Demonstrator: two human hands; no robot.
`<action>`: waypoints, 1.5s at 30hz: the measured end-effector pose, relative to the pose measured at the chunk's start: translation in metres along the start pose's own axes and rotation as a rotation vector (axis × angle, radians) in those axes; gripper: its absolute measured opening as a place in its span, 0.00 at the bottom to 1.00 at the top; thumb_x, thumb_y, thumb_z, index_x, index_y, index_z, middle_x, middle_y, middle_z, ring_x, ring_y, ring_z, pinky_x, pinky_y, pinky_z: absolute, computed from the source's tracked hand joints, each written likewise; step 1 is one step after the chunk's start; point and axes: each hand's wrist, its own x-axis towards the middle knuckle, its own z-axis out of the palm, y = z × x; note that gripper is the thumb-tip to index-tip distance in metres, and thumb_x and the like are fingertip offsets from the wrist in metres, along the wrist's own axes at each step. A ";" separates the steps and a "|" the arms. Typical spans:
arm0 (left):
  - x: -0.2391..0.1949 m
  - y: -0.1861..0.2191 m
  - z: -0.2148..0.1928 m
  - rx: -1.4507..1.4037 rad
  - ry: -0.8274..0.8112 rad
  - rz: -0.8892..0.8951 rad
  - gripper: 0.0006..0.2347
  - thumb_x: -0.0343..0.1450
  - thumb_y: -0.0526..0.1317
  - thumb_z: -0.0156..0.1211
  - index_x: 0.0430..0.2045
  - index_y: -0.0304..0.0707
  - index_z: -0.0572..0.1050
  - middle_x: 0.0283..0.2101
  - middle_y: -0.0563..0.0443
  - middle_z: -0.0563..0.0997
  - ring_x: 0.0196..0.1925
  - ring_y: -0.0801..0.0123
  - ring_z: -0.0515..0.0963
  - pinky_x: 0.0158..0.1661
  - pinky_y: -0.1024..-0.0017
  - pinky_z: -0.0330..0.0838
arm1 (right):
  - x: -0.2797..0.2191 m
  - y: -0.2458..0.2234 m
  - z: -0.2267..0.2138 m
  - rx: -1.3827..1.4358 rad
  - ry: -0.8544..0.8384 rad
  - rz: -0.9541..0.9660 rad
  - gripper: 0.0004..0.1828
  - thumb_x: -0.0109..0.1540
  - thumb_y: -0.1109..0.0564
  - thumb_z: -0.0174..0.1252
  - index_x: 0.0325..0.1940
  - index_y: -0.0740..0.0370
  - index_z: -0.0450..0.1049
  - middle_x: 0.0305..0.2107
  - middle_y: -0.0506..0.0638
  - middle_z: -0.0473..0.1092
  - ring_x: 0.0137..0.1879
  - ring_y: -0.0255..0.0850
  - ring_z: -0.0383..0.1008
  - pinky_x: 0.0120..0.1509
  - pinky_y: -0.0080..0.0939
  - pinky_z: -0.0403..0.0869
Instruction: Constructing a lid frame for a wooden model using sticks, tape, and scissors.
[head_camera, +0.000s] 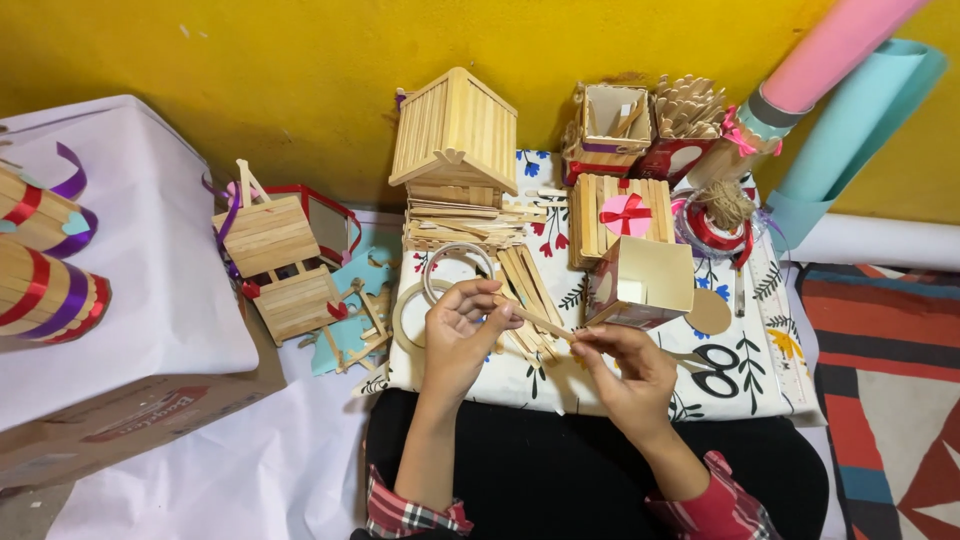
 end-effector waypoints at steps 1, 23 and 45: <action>-0.001 -0.002 0.002 0.001 -0.004 -0.003 0.14 0.67 0.26 0.64 0.46 0.21 0.72 0.34 0.38 0.80 0.35 0.61 0.83 0.42 0.70 0.83 | 0.001 -0.001 -0.005 -0.001 0.005 0.002 0.17 0.57 0.74 0.63 0.48 0.70 0.71 0.40 0.58 0.77 0.43 0.41 0.82 0.53 0.34 0.83; -0.030 -0.029 0.059 0.016 -0.156 -0.007 0.06 0.69 0.27 0.65 0.37 0.23 0.80 0.37 0.41 0.84 0.33 0.70 0.83 0.38 0.80 0.81 | 0.019 -0.049 -0.021 -0.440 -0.056 0.043 0.04 0.59 0.62 0.63 0.37 0.64 0.77 0.31 0.48 0.71 0.38 0.36 0.65 0.47 0.34 0.65; -0.033 -0.025 0.067 0.265 -0.188 0.236 0.03 0.65 0.25 0.67 0.27 0.26 0.79 0.39 0.41 0.86 0.32 0.72 0.81 0.33 0.81 0.77 | 0.021 -0.043 -0.025 -0.404 0.010 0.058 0.04 0.54 0.64 0.66 0.30 0.65 0.76 0.27 0.48 0.68 0.35 0.35 0.64 0.41 0.32 0.66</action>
